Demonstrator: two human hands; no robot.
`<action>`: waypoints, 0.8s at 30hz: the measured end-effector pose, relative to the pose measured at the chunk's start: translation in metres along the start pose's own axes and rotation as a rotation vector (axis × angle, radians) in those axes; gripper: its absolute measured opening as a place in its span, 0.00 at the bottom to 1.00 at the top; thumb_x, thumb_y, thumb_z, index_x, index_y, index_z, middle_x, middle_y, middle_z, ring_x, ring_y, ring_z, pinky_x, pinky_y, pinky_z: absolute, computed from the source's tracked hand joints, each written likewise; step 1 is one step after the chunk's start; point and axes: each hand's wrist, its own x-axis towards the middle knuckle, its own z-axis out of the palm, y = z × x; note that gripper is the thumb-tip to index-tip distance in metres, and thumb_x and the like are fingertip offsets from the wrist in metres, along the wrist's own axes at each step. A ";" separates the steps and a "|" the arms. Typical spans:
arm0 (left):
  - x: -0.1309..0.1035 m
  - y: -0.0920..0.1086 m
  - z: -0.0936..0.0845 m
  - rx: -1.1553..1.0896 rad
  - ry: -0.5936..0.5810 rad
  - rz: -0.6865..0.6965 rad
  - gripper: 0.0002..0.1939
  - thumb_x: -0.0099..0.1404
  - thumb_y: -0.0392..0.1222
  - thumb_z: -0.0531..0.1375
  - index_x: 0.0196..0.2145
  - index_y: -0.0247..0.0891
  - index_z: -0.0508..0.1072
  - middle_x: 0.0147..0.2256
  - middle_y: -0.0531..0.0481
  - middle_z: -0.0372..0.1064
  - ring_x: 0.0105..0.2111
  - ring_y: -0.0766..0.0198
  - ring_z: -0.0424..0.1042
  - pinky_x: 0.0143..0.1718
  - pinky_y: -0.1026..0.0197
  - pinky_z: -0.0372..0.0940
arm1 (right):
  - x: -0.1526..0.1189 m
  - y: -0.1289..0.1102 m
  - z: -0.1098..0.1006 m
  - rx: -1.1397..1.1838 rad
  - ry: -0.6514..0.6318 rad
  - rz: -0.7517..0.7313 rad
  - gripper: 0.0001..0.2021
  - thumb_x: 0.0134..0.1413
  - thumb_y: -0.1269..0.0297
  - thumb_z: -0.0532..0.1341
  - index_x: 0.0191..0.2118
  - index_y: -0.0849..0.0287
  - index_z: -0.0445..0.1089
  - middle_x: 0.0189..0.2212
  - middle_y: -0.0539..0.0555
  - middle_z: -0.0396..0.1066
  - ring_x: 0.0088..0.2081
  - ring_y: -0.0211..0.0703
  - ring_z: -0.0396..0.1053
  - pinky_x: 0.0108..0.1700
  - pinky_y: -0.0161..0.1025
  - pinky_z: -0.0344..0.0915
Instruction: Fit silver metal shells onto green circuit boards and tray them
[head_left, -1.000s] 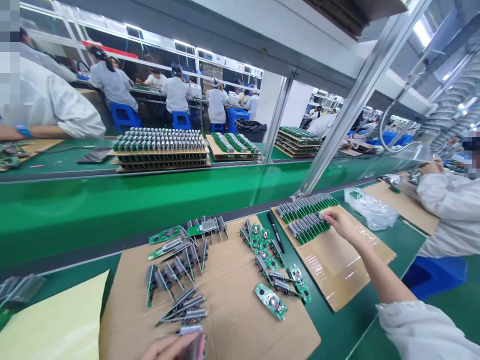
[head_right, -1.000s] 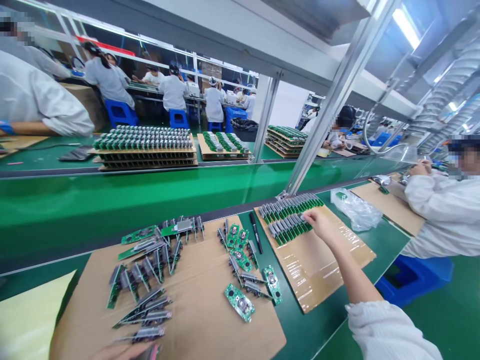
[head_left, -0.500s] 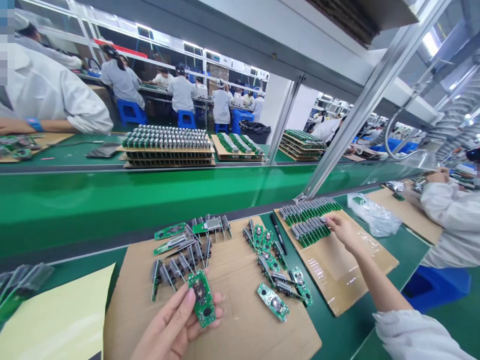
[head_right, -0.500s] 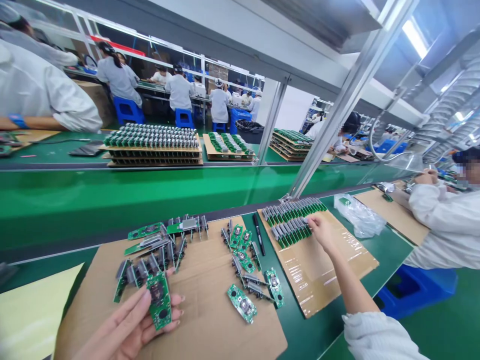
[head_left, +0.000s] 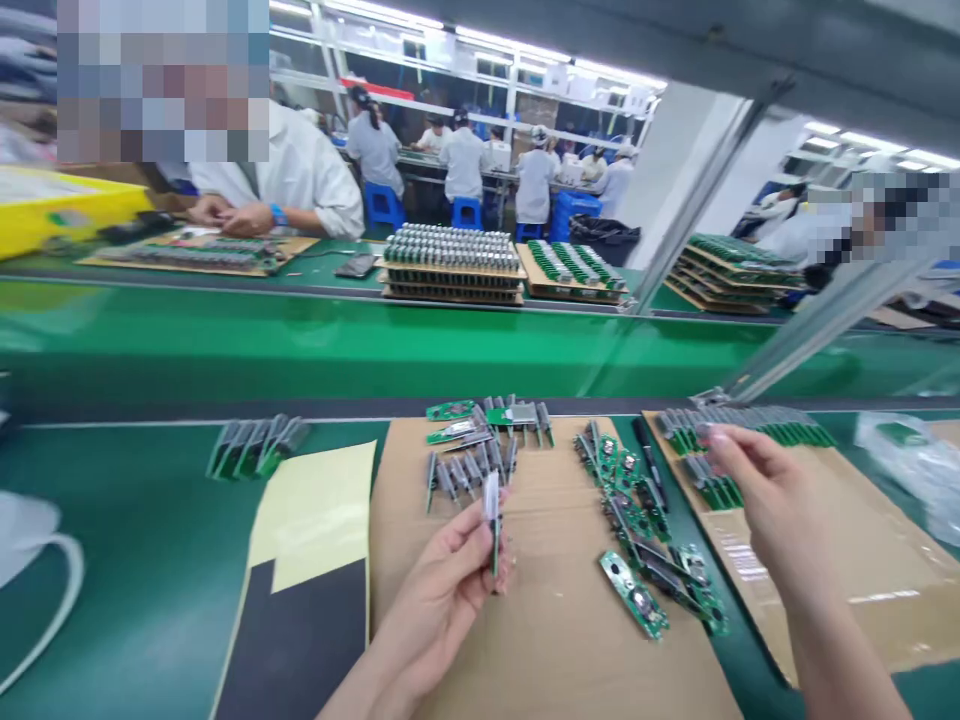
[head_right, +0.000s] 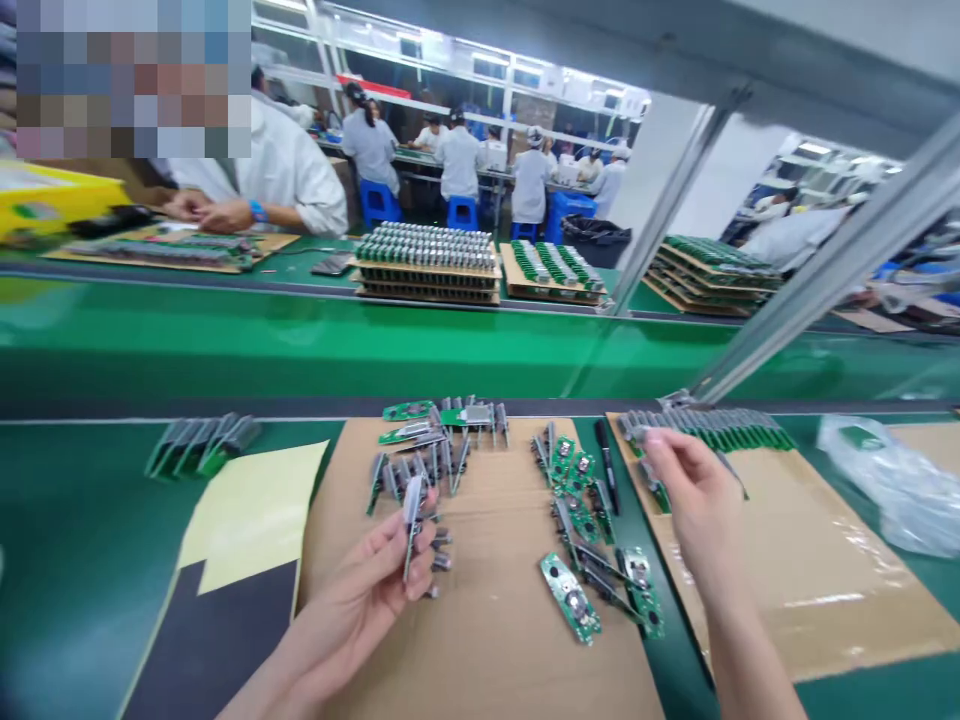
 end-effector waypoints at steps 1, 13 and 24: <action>-0.001 0.001 0.001 -0.012 -0.004 0.000 0.30 0.46 0.41 0.75 0.46 0.35 0.73 0.25 0.55 0.70 0.21 0.76 0.66 0.20 0.73 0.60 | -0.020 -0.016 0.017 0.035 -0.115 -0.013 0.18 0.50 0.47 0.64 0.38 0.57 0.74 0.32 0.54 0.76 0.31 0.44 0.72 0.34 0.40 0.70; -0.009 -0.003 0.004 -0.113 -0.170 0.001 0.48 0.56 0.39 0.70 0.67 0.44 0.48 0.23 0.54 0.74 0.17 0.72 0.70 0.14 0.76 0.62 | -0.125 -0.066 0.087 0.114 -0.476 -0.471 0.06 0.60 0.71 0.61 0.40 0.54 0.74 0.35 0.47 0.79 0.35 0.33 0.77 0.38 0.25 0.73; -0.012 0.006 0.014 0.295 0.076 0.148 0.45 0.50 0.40 0.72 0.63 0.36 0.60 0.21 0.49 0.76 0.21 0.63 0.74 0.21 0.63 0.75 | -0.116 -0.051 0.081 0.564 -0.901 0.249 0.10 0.61 0.60 0.61 0.46 0.48 0.77 0.38 0.50 0.79 0.36 0.38 0.74 0.40 0.33 0.71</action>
